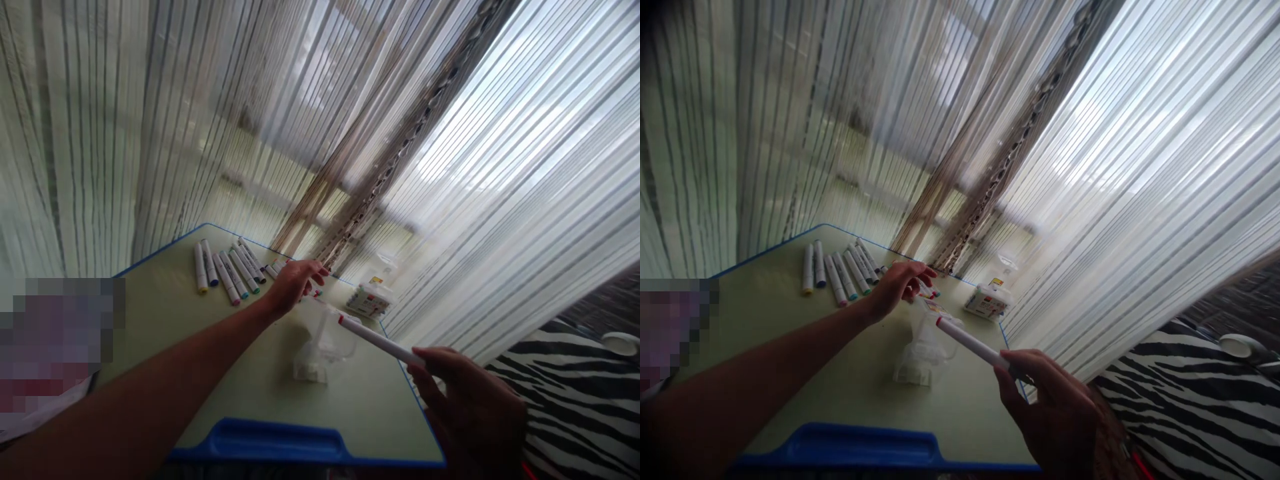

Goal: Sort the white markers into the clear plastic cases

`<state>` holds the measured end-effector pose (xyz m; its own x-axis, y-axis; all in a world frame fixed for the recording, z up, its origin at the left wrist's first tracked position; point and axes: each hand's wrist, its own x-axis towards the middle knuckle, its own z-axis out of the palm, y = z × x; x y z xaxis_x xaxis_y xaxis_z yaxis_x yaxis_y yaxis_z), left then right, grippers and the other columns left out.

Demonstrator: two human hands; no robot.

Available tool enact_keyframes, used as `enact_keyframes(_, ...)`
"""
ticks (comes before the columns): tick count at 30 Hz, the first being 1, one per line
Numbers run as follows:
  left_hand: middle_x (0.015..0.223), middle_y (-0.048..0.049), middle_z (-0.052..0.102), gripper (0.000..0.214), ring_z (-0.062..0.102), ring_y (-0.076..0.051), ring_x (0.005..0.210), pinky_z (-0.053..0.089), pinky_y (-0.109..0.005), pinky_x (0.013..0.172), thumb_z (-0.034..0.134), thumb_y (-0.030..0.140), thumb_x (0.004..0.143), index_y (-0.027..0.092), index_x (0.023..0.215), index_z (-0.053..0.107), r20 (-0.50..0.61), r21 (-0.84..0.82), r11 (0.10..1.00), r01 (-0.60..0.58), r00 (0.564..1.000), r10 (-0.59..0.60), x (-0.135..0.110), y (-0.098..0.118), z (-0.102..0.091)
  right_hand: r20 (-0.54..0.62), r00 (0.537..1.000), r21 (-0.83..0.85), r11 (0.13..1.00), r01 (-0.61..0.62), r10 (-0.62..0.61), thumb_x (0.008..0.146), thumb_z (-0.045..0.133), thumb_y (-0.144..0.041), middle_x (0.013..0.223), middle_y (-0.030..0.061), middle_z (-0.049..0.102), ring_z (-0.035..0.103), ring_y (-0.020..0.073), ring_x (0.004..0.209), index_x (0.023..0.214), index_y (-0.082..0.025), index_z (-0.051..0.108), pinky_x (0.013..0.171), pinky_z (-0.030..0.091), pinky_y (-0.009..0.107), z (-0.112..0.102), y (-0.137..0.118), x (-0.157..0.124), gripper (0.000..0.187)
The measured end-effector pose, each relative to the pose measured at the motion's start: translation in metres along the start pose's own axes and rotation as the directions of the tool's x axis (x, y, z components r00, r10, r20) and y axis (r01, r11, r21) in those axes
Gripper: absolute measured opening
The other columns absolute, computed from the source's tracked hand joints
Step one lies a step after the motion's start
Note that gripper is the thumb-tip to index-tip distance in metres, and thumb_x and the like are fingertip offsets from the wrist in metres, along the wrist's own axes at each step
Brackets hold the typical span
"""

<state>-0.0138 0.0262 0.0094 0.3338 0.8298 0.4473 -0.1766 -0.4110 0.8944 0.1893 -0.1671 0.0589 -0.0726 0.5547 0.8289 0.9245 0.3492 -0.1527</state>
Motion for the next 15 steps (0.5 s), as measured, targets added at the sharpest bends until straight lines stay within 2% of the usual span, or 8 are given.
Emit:
enact_keyframes(4, 0.077, -0.0061, 0.07, 0.039, 0.057, -0.015, 0.065, 0.043, -0.024, 0.059, 0.049, 0.044, 0.083, 0.013, 0.084, 0.073, 0.025, 0.174, 0.984, -0.031, 0.999, 0.027, -0.001, -0.016, -0.004, 0.135, 0.99, -0.006, 0.999, 0.049, -0.047, 0.08, 0.068, -0.027, 0.071, 0.0, 0.071, 0.066, 0.0144, 0.056, 0.085, -0.024, 0.071, 0.053, 0.053, 0.022, 0.01, -0.016, -0.003, 0.007)
enact_keyframes(7, 0.085, -0.0053, 0.072, 0.035, 0.062, -0.019, 0.082, 0.046, -0.026, 0.075, 0.05, 0.039, 0.083, 0.015, 0.083, 0.075, 0.064, 0.276, 0.958, -0.071, 0.996, 0.055, -0.003, -0.022, -0.004, 0.231, 0.964, -0.011, 0.991, 0.134, -0.128, 0.083, 0.065, -0.024, 0.067, 0.0001, 0.068, 0.061, 0.0133, 0.052, 0.089, -0.022, 0.069, 0.05, 0.05, 0.023, 0.031, -0.028, -0.003, 0.007)
enact_keyframes(10, 0.09, -0.0052, 0.074, 0.031, 0.062, -0.02, 0.09, 0.043, -0.029, 0.087, 0.052, 0.035, 0.083, 0.017, 0.081, 0.076, 0.112, 0.352, 0.929, -0.116, 0.99, 0.081, -0.004, -0.026, -0.003, 0.252, 0.949, -0.045, 0.977, 0.207, -0.189, 0.086, 0.062, -0.021, 0.068, 0.0026, 0.067, 0.062, 0.0153, 0.057, 0.089, -0.019, 0.068, 0.056, 0.05, 0.025, 0.053, -0.037, -0.001, 0.007)
enact_keyframes(12, 0.089, -0.005, 0.075, 0.029, 0.063, -0.021, 0.091, 0.042, -0.031, 0.091, 0.053, 0.034, 0.082, 0.018, 0.08, 0.077, 0.137, 0.391, 0.91, -0.14, 0.986, 0.093, -0.004, -0.029, -0.002, 0.296, 0.932, -0.053, 0.971, 0.234, -0.209, 0.088, 0.059, -0.02, 0.072, 0.0045, 0.068, 0.064, 0.0173, 0.063, 0.09, -0.018, 0.067, 0.06, 0.05, 0.027, 0.066, -0.04, 0.0, 0.008)
enact_keyframes(15, 0.087, -0.0054, 0.075, 0.03, 0.064, -0.021, 0.087, 0.043, -0.031, 0.088, 0.054, 0.034, 0.083, 0.017, 0.079, 0.078, 0.152, 0.432, 0.888, -0.157, 0.983, 0.1, -0.005, -0.031, -0.002, 0.385, 0.896, -0.049, 0.965, 0.258, -0.22, 0.09, 0.056, -0.018, 0.076, 0.0061, 0.068, 0.064, 0.0193, 0.066, 0.096, -0.016, 0.066, 0.062, 0.049, 0.029, 0.078, -0.04, 0.003, 0.012)
